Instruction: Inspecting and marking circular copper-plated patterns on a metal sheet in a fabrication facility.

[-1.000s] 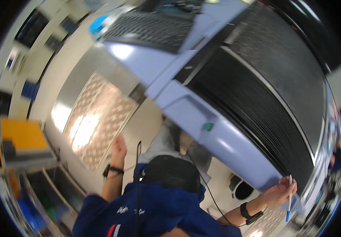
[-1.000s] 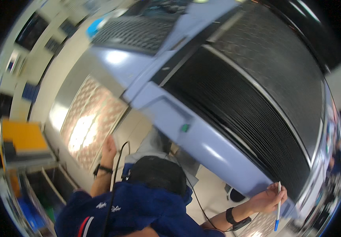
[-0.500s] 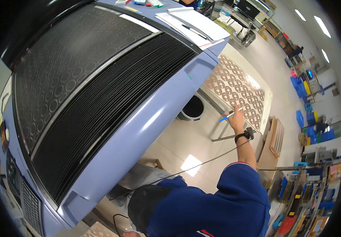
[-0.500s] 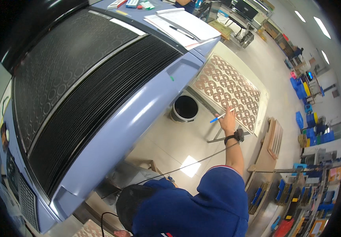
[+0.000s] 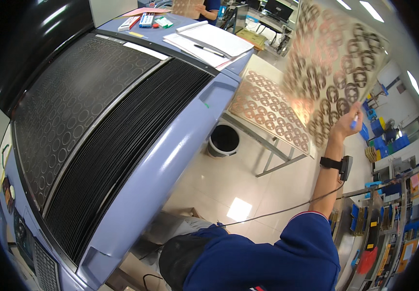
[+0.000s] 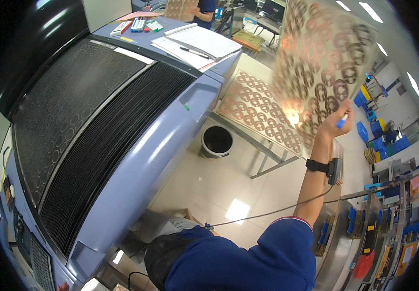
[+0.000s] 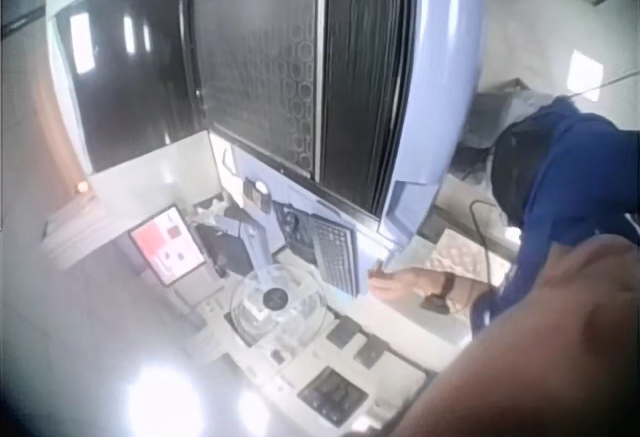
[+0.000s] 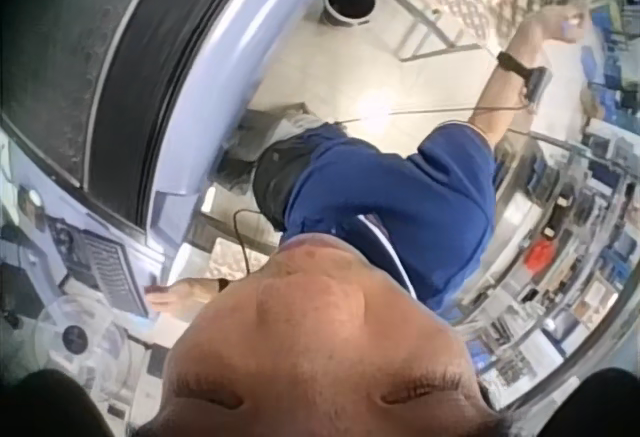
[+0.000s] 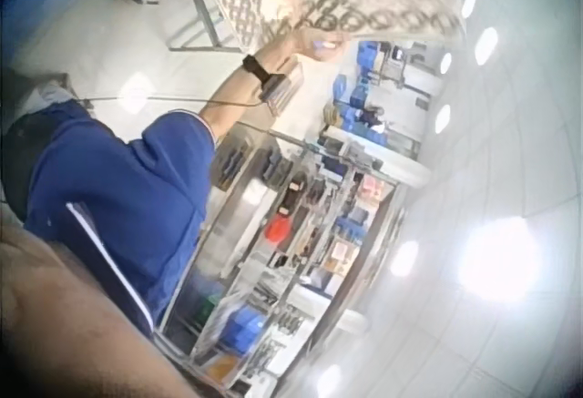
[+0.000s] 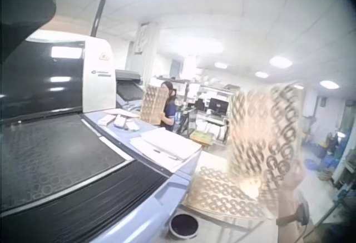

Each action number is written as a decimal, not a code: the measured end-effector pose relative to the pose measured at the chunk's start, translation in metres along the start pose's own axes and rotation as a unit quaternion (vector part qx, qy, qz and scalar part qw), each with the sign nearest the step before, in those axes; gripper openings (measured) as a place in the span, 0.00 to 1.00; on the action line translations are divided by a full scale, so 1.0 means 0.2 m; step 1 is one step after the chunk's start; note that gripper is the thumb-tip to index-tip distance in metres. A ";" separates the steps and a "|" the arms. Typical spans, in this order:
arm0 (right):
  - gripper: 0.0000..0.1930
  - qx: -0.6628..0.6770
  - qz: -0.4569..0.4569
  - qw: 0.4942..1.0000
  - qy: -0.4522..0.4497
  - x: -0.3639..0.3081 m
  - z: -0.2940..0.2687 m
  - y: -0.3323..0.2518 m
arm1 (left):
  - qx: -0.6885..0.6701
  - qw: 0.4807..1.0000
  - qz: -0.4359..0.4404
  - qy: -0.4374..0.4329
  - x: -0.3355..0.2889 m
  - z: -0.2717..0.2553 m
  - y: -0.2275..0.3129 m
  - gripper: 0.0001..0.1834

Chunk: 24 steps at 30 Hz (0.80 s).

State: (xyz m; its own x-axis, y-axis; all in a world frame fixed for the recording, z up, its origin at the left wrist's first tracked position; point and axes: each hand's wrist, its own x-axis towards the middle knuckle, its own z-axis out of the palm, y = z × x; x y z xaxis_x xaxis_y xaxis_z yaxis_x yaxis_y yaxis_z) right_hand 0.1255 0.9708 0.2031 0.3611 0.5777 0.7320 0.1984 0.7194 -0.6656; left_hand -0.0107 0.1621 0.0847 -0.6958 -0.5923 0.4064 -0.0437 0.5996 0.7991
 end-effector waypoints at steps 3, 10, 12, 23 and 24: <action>0.19 0.371 0.207 0.900 -0.096 -0.05 -0.03 -0.34 | -0.008 0.999 0.023 -0.025 0.09 0.05 0.01 0.18; 0.24 0.466 0.381 0.794 -0.087 -0.45 0.17 -0.89 | -0.103 0.988 0.033 -0.109 0.18 0.06 -0.42 0.18; 0.24 0.499 0.418 0.751 -0.113 -0.58 0.31 -0.96 | -0.063 0.992 0.054 -0.097 0.14 0.06 -0.22 0.14; 0.22 0.618 0.489 0.570 -0.233 -1.16 0.60 -1.39 | -0.100 0.989 0.044 -0.102 0.14 0.11 -0.15 0.11; 0.23 0.618 0.478 0.583 -0.224 -1.24 0.58 -1.46 | -0.074 0.992 0.052 -0.093 0.14 0.10 -0.18 0.11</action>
State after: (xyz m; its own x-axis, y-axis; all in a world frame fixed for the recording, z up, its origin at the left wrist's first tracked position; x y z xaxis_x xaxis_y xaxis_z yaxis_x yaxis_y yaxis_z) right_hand -0.1268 0.6626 0.2327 -0.5606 0.7859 0.2608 -0.8058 -0.4452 -0.3905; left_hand -0.0430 0.1356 0.0576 -0.8114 -0.4134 0.4132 0.1324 0.5586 0.8188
